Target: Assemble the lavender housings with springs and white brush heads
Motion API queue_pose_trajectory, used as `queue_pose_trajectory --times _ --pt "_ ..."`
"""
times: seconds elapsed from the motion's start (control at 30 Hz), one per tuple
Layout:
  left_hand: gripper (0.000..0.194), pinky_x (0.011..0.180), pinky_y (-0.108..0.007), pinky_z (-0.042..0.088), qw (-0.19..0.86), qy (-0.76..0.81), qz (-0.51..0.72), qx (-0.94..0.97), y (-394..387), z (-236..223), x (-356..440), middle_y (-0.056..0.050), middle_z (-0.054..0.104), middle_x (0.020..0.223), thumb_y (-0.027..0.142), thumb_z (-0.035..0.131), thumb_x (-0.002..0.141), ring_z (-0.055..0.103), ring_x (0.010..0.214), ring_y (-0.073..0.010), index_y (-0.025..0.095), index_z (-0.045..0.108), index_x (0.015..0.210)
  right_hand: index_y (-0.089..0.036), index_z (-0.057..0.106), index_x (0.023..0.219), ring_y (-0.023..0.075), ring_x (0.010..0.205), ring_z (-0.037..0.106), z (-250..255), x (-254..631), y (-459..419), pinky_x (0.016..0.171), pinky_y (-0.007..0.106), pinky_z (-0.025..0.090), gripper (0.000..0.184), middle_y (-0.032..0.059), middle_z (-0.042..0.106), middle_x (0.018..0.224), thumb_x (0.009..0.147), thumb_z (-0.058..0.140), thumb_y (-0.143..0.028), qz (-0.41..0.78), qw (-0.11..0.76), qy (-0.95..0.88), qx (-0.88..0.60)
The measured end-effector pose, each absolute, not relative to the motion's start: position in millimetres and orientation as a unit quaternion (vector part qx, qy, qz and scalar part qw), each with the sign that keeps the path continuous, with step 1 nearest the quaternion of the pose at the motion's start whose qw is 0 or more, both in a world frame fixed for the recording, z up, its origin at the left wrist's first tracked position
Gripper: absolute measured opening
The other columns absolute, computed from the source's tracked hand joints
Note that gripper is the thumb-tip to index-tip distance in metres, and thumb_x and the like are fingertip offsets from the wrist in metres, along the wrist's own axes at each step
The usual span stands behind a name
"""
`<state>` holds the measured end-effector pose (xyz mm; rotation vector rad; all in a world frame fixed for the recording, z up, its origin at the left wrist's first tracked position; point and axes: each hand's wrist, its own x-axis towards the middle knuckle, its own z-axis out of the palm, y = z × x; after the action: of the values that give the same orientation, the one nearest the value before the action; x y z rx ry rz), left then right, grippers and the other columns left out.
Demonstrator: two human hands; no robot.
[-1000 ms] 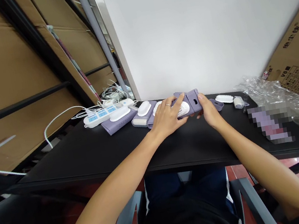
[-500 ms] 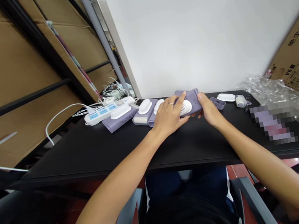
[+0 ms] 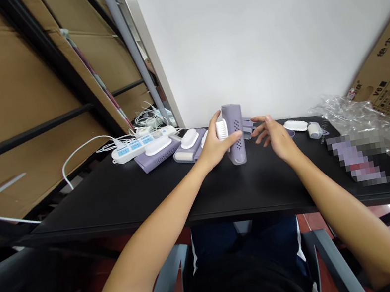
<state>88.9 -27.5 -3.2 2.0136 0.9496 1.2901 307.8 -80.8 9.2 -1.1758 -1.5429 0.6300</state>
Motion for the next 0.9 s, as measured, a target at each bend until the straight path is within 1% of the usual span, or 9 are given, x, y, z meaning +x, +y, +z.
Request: queue_pose_trajectory --times 0.07,0.13,0.27,0.33,0.4,0.5,0.63,0.73,0.9 --pt "0.077 0.105 -0.046 0.055 0.348 0.352 0.493 0.715 -20 -5 89 -0.014 0.062 0.148 0.053 0.055 0.101 0.066 0.13 -0.0271 0.031 0.02 0.166 -0.025 0.067 0.131 0.0171 0.075 0.067 9 308 -82 0.06 0.027 0.05 0.072 0.0053 0.073 0.097 0.1 0.03 -0.079 0.233 0.519 -0.648 -0.506" --pt "0.076 0.105 -0.045 0.055 0.373 0.367 0.496 0.693 -16 -7 89 -0.015 0.063 0.147 0.055 0.052 0.103 0.066 0.131 -0.0265 0.029 0.018 0.166 -0.026 0.067 0.131 0.0174 0.076 0.067 7 306 -83 0.062 0.028 0.051 0.067 0.0046 0.073 0.096 0.101 0.033 -0.076 0.22 0.509 -0.656 -0.513" --pt "0.104 0.109 -0.052 0.05 0.272 0.435 0.468 0.719 -21 -10 90 -0.02 0.057 0.152 0.062 0.073 0.087 0.057 0.14 -0.0345 0.026 0.018 0.167 -0.03 0.05 0.151 0.0196 0.079 0.07 -3 291 -84 0.062 0.03 0.055 0.065 0.0041 0.073 0.097 0.1 0.048 -0.07 0.298 0.437 -0.679 -0.51" --pt "0.099 0.11 -0.055 0.048 0.218 0.462 0.441 0.738 -27 -10 92 -0.022 0.052 0.156 0.067 0.069 0.088 0.052 0.145 -0.0379 0.026 0.024 0.166 -0.03 0.037 0.16 0.0208 0.079 0.071 -8 281 -84 0.059 0.03 0.057 0.076 0.0032 0.072 0.093 0.096 0.06 -0.064 0.353 0.4 -0.672 -0.514" --pt "0.085 0.11 -0.055 0.047 0.192 0.477 0.42 0.747 -32 -10 93 -0.022 0.05 0.158 0.069 0.057 0.094 0.05 0.146 -0.038 0.026 0.031 0.163 -0.029 0.032 0.161 0.0209 0.078 0.071 -11 273 -84 0.055 0.029 0.058 0.079 0.002 0.07 0.089 0.095 0.066 -0.055 0.41 0.39 -0.646 -0.512" --pt "0.069 0.111 -0.053 0.046 0.164 0.483 0.399 0.762 -35 -10 93 -0.02 0.053 0.155 0.063 0.05 0.1 0.053 0.143 -0.0355 0.026 0.041 0.158 -0.026 0.04 0.154 0.0181 0.074 0.072 -11 267 -84 0.05 0.024 0.056 0.06 0.0016 0.072 0.086 0.1 0.06 -0.04 0.491 0.393 -0.592 -0.504" --pt "0.06 0.114 -0.054 0.044 0.113 0.481 0.359 0.792 -37 -13 94 -0.019 0.054 0.152 0.051 0.055 0.099 0.051 0.142 -0.0362 0.023 0.052 0.152 -0.022 0.054 0.136 0.0135 0.065 0.071 -11 265 -81 0.046 0.019 0.052 0.034 0.0017 0.072 0.083 0.104 0.051 -0.034 0.543 0.386 -0.545 -0.509" --pt "0.056 0.115 -0.055 0.043 0.091 0.47 0.332 0.813 -36 -17 94 -0.017 0.054 0.151 0.047 0.056 0.099 0.049 0.142 -0.037 0.022 0.057 0.149 -0.021 0.057 0.131 0.0121 0.062 0.069 -15 265 -77 0.043 0.018 0.05 0.029 0.0016 0.07 0.084 0.106 0.049 -0.035 0.539 0.382 -0.544 -0.517" --pt "0.047 0.113 -0.052 0.045 0.06 0.457 0.321 0.827 -31 -21 93 -0.017 0.057 0.144 0.034 0.05 0.102 0.053 0.134 -0.0335 0.021 0.061 0.145 -0.017 0.062 0.12 0.01 0.053 0.059 -25 268 -67 0.037 0.02 0.041 0.03 0.002 0.066 0.084 0.103 0.055 -0.041 0.453 0.352 -0.61 -0.547"
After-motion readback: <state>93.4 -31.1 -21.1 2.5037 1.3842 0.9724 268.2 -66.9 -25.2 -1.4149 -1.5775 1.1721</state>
